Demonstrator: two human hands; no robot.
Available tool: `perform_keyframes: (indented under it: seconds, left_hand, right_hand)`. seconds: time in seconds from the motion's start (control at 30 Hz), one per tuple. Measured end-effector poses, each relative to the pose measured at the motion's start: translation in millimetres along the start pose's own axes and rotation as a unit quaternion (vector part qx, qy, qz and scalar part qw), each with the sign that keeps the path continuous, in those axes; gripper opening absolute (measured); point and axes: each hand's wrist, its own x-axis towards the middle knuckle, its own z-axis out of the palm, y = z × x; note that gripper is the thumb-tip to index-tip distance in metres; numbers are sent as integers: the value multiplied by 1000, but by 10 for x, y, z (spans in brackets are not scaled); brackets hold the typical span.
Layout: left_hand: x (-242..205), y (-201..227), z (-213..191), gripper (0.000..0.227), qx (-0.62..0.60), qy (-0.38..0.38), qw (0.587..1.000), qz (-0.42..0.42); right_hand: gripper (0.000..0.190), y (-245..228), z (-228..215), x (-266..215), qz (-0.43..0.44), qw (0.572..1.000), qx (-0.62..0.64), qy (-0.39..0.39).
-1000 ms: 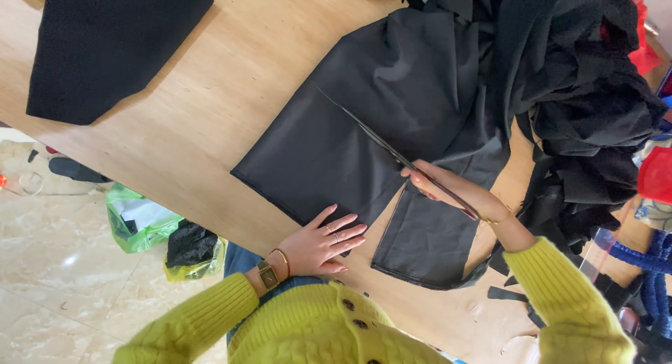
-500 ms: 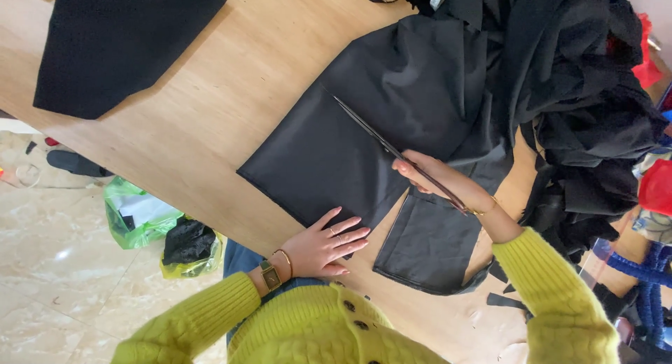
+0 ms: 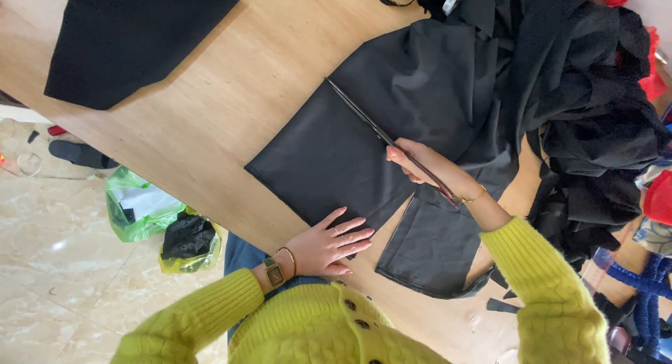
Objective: The person measures and cuts a piece of black fabric using a ruler and scissors. They then retrieve a white fabric from a green bag, unfold it on the table, and use a ruler and pen to mark a pattern on it.
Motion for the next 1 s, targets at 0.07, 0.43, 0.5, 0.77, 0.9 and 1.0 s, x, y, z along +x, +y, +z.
perform_keyframes:
  seconds: [0.07, 0.43, 0.5, 0.77, 0.9, 1.0]
  left_hand:
    - [-7, 2, 3, 66, -1, -3, 1000, 0]
    - [4, 5, -21, 67, 10, -13, 1000, 9]
    - [3, 13, -29, 69, 12, 3, 1000, 6]
    - [56, 5, -59, 69, 15, -14, 1000, 14]
    - [73, 25, -74, 69, 16, -15, 1000, 5]
    - [72, 30, -48, 70, 34, -25, 999, 4]
  right_hand:
    - [43, -103, 30, -25, -3, 1000, 5, -4]
    - [46, 83, 105, 56, -28, 999, 4, 16]
    - [39, 30, 240, -151, -52, 993, 77, 67]
    - [45, 1459, 564, -1087, -48, 928, 119, 349]
    - [31, 2046, 880, -1645, 44, 823, 173, 539]
    - [37, 2669, 1211, -2001, 165, 762, 120, 615]
